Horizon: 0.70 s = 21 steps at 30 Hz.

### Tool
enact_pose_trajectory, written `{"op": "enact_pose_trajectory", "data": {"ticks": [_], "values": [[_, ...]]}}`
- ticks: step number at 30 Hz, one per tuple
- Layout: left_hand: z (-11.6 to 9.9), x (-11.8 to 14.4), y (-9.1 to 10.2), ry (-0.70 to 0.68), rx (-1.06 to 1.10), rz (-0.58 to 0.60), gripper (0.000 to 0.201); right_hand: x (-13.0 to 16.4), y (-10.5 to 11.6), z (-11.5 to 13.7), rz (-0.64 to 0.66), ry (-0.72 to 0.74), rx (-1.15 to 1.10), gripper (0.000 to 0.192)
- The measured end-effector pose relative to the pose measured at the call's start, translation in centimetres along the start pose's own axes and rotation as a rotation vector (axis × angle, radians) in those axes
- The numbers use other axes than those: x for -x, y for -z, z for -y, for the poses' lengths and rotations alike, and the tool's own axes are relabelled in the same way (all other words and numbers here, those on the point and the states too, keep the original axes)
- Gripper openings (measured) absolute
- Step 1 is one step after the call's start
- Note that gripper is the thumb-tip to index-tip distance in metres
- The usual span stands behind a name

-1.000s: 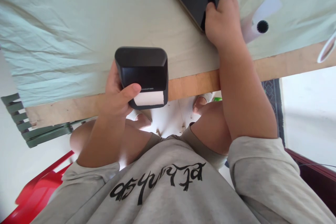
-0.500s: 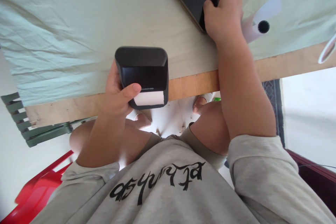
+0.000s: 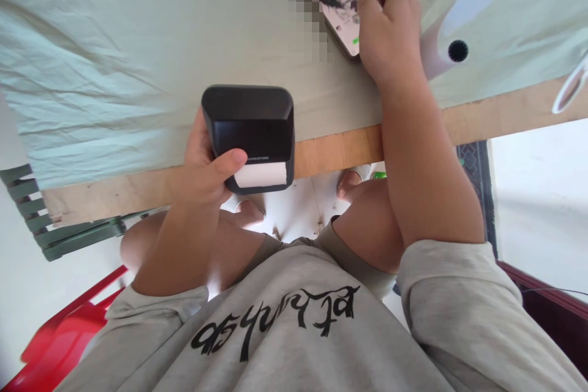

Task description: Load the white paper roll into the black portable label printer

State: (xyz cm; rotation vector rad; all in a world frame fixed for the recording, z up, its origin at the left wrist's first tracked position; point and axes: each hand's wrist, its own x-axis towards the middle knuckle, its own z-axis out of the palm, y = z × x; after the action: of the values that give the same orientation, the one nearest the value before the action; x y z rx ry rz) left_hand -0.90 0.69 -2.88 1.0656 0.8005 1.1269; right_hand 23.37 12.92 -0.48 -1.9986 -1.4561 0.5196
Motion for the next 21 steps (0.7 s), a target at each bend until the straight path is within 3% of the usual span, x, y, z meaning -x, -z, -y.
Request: {"op": "enact_pose_trajectory", "data": {"ticks": [6, 21], "values": [[0.72, -0.01, 0.38, -0.08, 0.029, 0.024, 0.062, 1.22, 0.73, 0.49, -0.001, -0.011, -0.051, 0.048], [0.71, 0.01, 0.45, -0.086, 0.01, 0.032, 0.06, 0.73, 0.62, -0.04, 0.015, 0.036, -0.147, 0.046]]}}
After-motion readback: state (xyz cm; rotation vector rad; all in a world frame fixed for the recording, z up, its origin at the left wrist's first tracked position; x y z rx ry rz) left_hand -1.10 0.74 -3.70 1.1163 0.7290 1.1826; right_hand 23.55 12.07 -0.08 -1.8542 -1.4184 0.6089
